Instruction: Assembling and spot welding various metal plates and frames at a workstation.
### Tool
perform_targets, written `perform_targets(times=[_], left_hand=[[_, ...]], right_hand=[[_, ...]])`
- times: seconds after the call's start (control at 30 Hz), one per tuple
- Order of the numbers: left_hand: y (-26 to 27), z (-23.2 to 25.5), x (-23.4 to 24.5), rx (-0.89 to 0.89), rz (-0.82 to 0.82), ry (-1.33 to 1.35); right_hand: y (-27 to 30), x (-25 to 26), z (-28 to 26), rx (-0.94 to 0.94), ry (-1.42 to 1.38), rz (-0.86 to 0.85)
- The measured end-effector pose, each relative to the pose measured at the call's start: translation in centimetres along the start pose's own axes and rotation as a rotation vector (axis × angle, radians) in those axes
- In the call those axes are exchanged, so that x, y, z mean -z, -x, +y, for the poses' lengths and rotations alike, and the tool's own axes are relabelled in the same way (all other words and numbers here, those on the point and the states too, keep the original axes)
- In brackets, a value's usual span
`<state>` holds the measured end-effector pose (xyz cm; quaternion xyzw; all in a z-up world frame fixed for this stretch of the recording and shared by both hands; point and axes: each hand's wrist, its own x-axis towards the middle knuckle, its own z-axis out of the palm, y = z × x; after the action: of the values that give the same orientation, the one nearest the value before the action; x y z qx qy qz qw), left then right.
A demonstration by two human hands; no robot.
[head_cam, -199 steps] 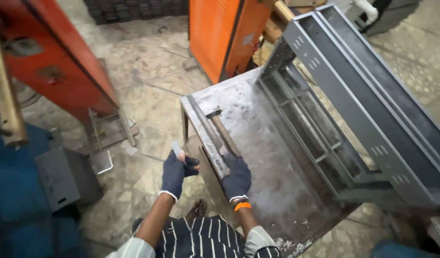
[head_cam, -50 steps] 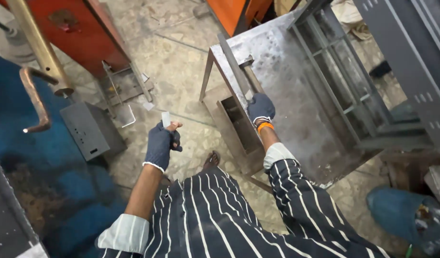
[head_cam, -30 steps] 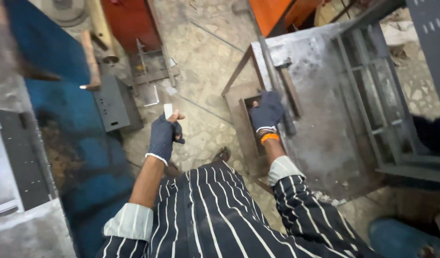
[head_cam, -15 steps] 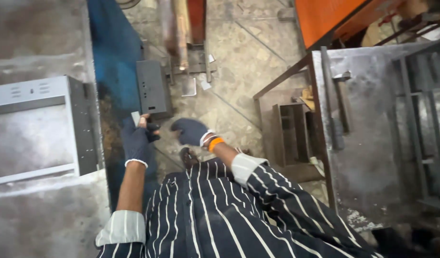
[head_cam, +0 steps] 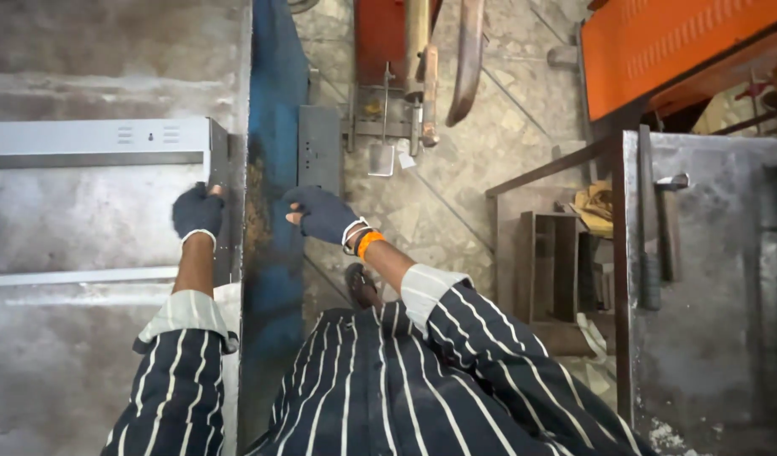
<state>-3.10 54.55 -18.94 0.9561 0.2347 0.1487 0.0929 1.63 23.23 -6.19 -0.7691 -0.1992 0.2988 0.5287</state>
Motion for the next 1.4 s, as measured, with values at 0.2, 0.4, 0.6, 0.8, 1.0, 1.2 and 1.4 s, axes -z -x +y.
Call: perform_targets(times=[0.2, 0.4, 0.6, 0.8, 1.0, 1.2, 1.4], left_hand=[[-0.3, 9.0, 8.2, 0.22, -0.345, 0.04], [1.3, 13.8, 9.2, 0.077, -0.394, 0.05], [7.2, 26.4, 12.6, -0.106, -0.334, 0.283], [14.9, 40.4, 12.9, -0.207, -0.348, 0.656], [19.1, 52.1, 23.3, -0.037, -0.617, 1.218], [20.8, 55.8, 30.6, 0.056, -0.779, 1.381], [21.4, 52.0, 26.7, 0.398, -0.784, 1.527]], right_hand=[[-0.9, 1.0, 2.1, 0.121, 0.038, 0.137], [-0.8, 4.3, 4.1, -0.023, -0.132, 0.23], [0.4, 8.6, 9.8, -0.139, -0.442, 0.287], [11.0, 15.7, 8.3, -0.26, -1.111, 0.179], [21.7, 25.7, 17.3, 0.358, -0.164, 0.192], [24.0, 34.8, 19.9, 0.195, -0.824, 0.283], [28.1, 32.1, -2.2, 0.041, -0.793, 0.153]])
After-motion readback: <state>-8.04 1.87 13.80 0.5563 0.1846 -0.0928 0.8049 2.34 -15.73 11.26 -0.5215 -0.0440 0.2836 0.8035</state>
